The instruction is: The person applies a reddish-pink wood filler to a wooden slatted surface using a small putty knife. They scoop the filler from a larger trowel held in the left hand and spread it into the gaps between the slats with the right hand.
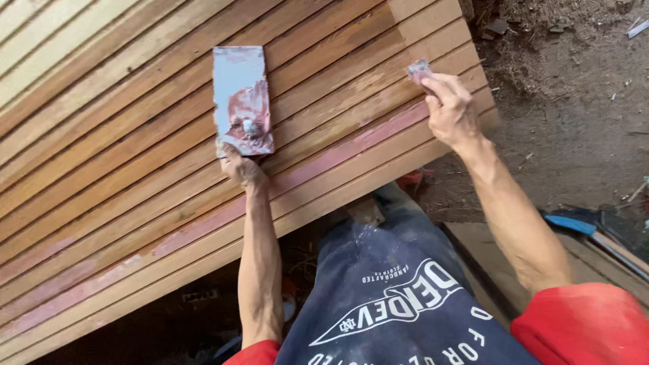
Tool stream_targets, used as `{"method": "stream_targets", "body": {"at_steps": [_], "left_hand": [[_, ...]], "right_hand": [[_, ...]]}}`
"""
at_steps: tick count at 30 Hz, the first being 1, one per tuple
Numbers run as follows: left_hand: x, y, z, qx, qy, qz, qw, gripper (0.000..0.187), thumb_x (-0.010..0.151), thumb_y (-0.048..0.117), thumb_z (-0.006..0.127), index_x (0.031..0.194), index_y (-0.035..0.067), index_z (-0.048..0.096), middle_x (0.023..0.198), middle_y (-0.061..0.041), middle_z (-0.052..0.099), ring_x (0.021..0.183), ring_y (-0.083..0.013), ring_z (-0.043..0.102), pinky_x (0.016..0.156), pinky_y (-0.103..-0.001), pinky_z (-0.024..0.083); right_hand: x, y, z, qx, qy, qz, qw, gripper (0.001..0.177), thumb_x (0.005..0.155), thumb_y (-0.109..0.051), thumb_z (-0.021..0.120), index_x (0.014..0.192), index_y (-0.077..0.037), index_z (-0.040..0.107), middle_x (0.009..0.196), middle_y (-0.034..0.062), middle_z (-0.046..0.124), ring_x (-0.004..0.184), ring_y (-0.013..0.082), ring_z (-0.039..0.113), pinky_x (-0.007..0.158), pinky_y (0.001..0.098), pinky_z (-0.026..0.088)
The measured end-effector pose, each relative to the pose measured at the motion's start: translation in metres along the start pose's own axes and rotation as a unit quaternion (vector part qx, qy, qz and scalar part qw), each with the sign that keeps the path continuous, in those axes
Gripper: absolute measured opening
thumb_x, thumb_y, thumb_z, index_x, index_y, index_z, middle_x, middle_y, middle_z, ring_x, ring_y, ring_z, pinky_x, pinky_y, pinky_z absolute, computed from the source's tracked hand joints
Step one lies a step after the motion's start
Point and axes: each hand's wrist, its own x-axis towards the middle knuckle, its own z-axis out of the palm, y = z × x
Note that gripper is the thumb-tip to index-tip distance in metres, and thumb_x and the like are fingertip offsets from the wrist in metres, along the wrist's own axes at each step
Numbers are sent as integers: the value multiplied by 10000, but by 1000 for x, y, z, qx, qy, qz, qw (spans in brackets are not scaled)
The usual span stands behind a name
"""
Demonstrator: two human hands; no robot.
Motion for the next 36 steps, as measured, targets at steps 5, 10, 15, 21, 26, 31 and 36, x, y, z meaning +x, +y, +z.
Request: {"method": "stream_targets", "body": {"at_steps": [5,10,15,21,26,31,36], "left_hand": [[-1,-4,0,120,56,24,991,630,1075,481,488,1319,-90,595,1186,-121,677,1059,-198,625,924,-342,527],[-6,5,6,173,68,54,981,640,1080,493,487,1277,-100,623,1185,-128,692,1061,-199,630,955,-340,517],[-6,10,14,180,72,65,979,638,1083,495,489,1248,-104,633,1177,-127,690,1065,-200,618,962,-345,508],[-9,14,20,213,107,77,968,655,1052,527,509,1178,-98,663,1069,-104,712,964,-190,621,875,-347,516],[-10,11,19,237,118,78,961,644,1062,529,508,1094,-89,687,985,-79,707,909,-168,603,836,-341,511],[-10,12,20,190,105,77,973,625,1049,520,528,1098,-82,690,967,-69,710,885,-157,603,810,-333,508],[-9,7,14,208,110,68,969,598,1062,506,532,1059,-71,689,925,-53,685,855,-145,584,789,-322,499]], "right_hand": [[16,15,20,-63,-14,-8,998,233,1082,-8,584,1290,27,684,1280,222,619,1018,313,683,785,330,637],[17,-7,-4,-75,-135,69,986,272,1011,-24,607,1262,10,706,1118,227,555,828,302,650,669,366,613],[41,-14,-20,-52,-125,65,989,345,1013,-20,604,1339,-49,712,1138,232,531,832,301,635,642,360,621],[43,-23,-20,-91,-233,100,963,310,960,-42,633,1242,-106,745,1060,243,524,744,302,615,608,364,613],[49,-6,-9,-58,-182,86,978,320,1028,-25,583,1324,-50,702,1152,232,521,783,292,617,624,363,623],[41,-2,-13,-60,-186,47,980,267,976,-32,611,1216,-48,727,1101,205,520,803,284,622,644,360,623],[51,-2,-4,-65,-177,66,980,329,1009,-24,599,1319,-69,700,1106,224,524,732,294,611,556,367,606]]}}
